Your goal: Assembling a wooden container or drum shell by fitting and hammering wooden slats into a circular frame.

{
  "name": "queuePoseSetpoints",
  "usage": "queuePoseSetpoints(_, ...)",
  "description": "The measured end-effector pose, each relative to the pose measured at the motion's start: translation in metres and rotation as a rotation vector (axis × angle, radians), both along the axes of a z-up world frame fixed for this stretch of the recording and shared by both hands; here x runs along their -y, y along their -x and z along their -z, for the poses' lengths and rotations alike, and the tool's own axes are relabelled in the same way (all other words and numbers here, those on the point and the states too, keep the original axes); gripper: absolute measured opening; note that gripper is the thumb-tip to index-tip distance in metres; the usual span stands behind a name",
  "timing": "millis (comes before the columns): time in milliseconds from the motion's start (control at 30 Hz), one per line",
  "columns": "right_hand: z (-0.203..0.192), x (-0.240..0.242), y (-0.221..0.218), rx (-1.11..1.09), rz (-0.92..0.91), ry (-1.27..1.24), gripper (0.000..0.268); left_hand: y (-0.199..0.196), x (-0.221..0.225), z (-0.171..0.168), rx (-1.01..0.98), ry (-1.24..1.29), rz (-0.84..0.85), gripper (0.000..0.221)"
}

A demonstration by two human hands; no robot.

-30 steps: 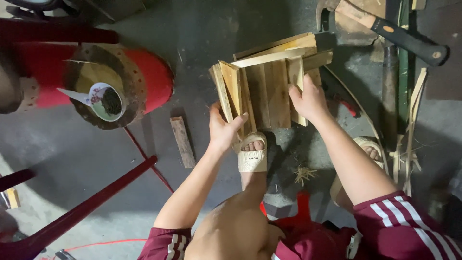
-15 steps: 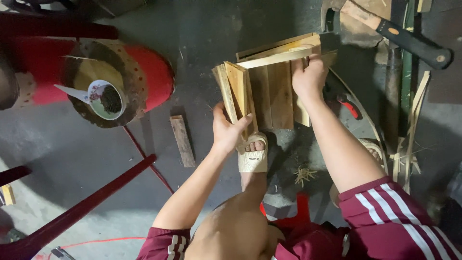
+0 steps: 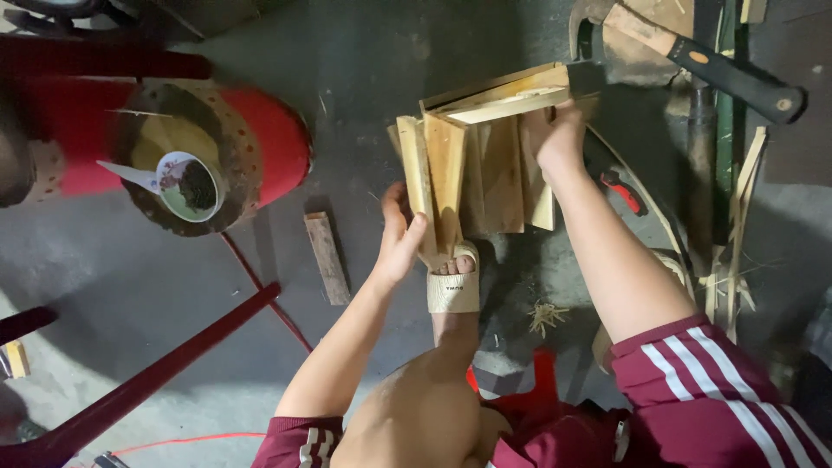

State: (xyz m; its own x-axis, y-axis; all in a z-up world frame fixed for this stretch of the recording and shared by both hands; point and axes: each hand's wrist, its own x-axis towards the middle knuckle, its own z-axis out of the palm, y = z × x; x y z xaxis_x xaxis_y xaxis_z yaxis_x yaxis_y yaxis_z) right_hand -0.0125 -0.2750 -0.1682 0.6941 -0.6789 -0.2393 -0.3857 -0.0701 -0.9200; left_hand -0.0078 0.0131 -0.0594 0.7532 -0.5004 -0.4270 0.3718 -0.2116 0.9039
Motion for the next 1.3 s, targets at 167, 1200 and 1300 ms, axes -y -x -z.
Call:
queuePoseSetpoints(167, 0.032, 0.012, 0.015, -0.114, -0.053, 0.031, 0.025, 0.000, -0.006, 0.013, -0.103, 0.110, 0.073, 0.119)
queuePoseSetpoints(1200, -0.014, -0.023, 0.047, -0.500, -0.490, 0.494, 0.028, -0.019, 0.068, -0.113, -0.092, -0.630, 0.104, 0.113)
queuePoseSetpoints(1300, -0.021, -0.015, 0.040, -0.679, -0.591, 0.418, 0.027, -0.020, 0.075, -0.116, -0.070, -0.626, 0.124, 0.113)
